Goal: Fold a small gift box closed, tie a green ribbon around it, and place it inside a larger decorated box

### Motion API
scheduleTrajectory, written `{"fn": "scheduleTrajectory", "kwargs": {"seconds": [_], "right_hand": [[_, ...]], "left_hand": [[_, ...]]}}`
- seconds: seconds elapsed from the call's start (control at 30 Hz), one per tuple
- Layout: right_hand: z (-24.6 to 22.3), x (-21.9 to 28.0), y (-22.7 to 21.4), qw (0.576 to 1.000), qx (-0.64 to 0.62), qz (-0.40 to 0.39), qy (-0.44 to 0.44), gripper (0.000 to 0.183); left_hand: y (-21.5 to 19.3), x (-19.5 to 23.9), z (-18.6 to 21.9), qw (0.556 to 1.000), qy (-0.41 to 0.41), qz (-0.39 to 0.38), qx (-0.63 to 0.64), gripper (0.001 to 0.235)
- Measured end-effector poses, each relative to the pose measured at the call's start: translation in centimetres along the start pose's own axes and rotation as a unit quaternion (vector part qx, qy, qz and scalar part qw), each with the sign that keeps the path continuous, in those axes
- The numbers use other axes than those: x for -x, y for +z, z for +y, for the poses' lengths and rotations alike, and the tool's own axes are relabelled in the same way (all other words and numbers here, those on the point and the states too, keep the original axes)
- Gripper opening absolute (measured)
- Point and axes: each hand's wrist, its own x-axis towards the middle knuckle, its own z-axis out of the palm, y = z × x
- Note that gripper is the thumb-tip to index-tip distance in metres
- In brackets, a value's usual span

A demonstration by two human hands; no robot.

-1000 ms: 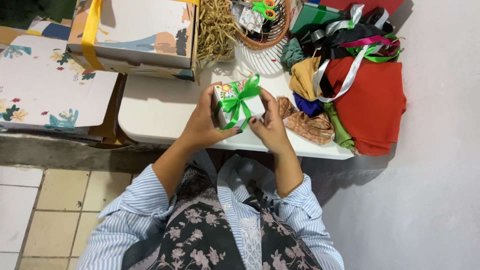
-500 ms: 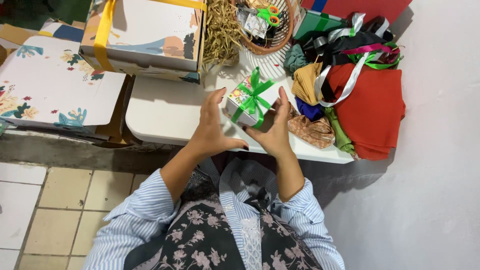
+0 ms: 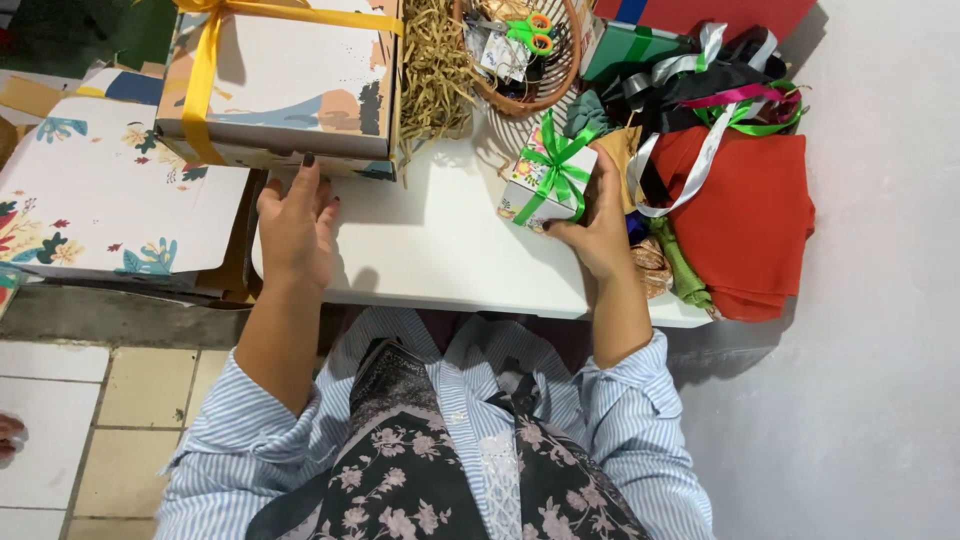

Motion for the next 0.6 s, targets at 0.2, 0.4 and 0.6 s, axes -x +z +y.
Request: {"fn": "scheduleTrajectory", "kwargs": {"seconds": [0.2,0.4,0.6], "right_hand": [[0.4,-1.9,-0.2,0.999,0.030,-0.010,0.012,0.119],[-5.1,-0.2,1.9,0.953,0.269,0.088,-0.104,0.113],[-3.7,-0.3,9.7,0.995,-0.036,0.060,-0.068,0.060]], "left_hand": [[0.9,0.1,0.3,0.999,0.004,0.002,0.039,0.124],[1.1,0.7,1.2,0.996,0.026,0.075,0.030,0.120],[-7.7,-5.1,-0.5,0.972,0.127,0.194,-0.026,0.123]]}}
